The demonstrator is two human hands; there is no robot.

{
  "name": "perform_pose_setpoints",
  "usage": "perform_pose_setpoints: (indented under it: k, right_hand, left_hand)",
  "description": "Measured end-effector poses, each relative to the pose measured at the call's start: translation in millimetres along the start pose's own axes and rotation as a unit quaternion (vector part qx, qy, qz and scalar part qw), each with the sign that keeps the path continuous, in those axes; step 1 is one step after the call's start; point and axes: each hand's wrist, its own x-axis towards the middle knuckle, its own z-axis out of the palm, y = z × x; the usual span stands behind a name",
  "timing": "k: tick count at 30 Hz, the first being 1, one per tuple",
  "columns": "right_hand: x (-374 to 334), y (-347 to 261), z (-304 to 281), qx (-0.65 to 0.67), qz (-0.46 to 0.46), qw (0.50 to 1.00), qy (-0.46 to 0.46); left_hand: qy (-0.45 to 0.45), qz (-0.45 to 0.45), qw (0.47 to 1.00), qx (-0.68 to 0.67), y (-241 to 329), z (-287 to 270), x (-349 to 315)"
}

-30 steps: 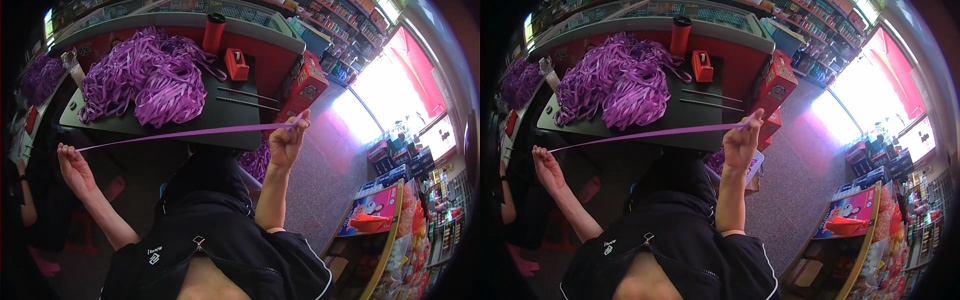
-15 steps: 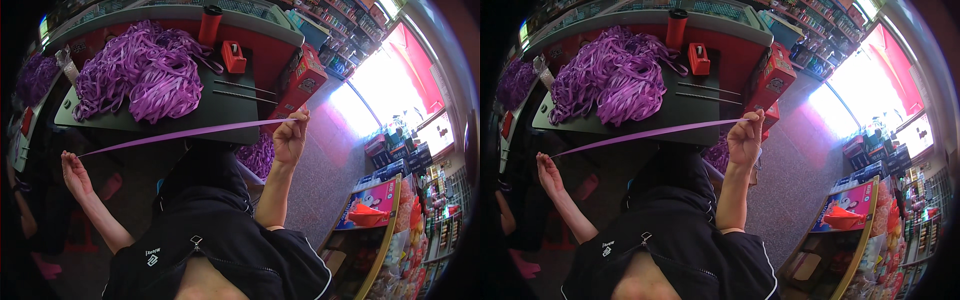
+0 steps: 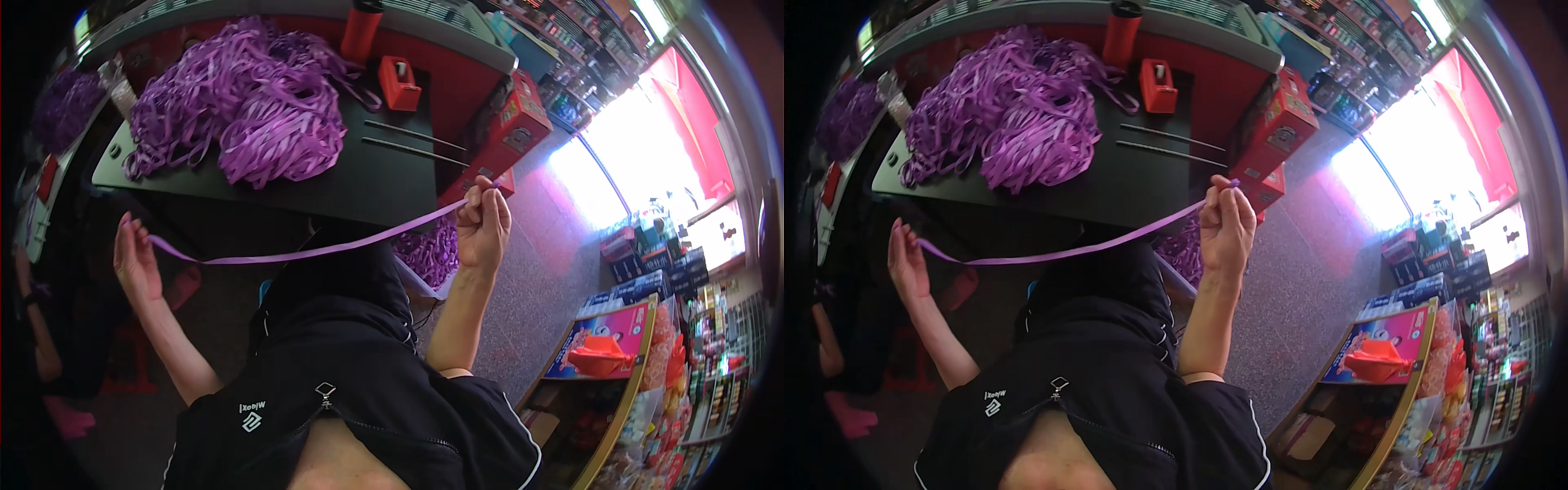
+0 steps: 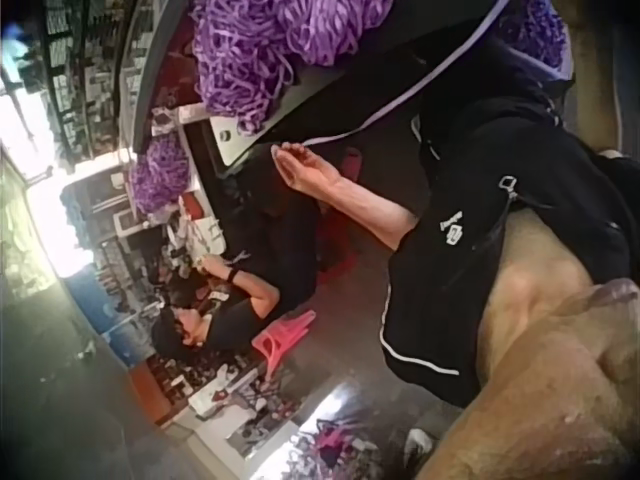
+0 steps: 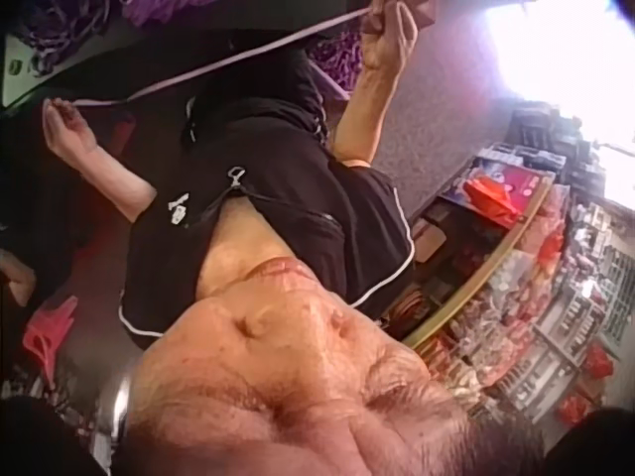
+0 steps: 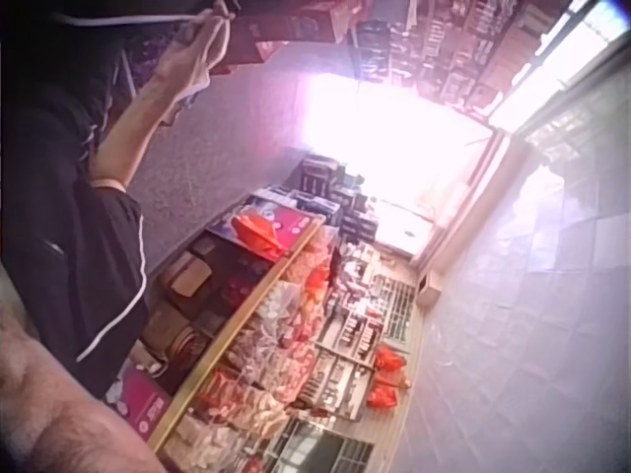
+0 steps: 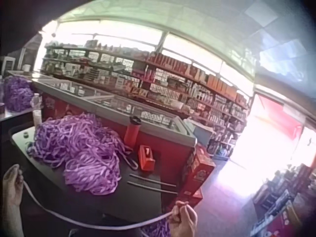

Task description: The person is wrapping purple ribbons around metal rods for organization or assembly.

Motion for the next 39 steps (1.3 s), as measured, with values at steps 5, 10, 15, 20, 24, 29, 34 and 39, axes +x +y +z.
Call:
perform_pose_setpoints:
  k: [5, 10, 15, 20, 24, 29, 34, 39]
  right_hand:
    - [-8, 4, 45, -0.284, 0.093, 0.950, -0.089]
    - [-12, 13, 76, -0.372, 0.163, 0.894, -0.188]
    - [-14, 32, 97, -0.440, 0.136, 0.833, -0.307]
    - [-19, 46, 128, -0.536, 0.039, 0.742, -0.401]
    - [-21, 53, 138, -0.542, 0.004, 0.714, -0.443]
    - [-22, 54, 140, -0.547, 0.007, 0.705, -0.452]
    - [-23, 54, 139, -0.558, 0.002, 0.695, -0.453]
    - [-25, 53, 138, -0.576, -0.058, 0.671, -0.463]
  left_hand:
    - [-0.135, -0.085, 0.981, 0.111, -7, 74, -45]
    - [-0.279, -0.188, 0.941, 0.036, -11, 122, -77]
    - [-0.364, -0.172, 0.914, 0.043, -14, 134, -93]
    - [-0.359, -0.218, 0.908, 0.014, -14, 140, -106]
    - [-0.363, -0.211, 0.907, 0.037, -16, 140, -108]
    - [-0.365, -0.227, 0.902, 0.032, -16, 144, -111]
    - [-0.381, -0.210, 0.898, 0.064, -19, 144, -112]
    - [-0.394, -0.193, 0.897, 0.057, -27, 143, -113]
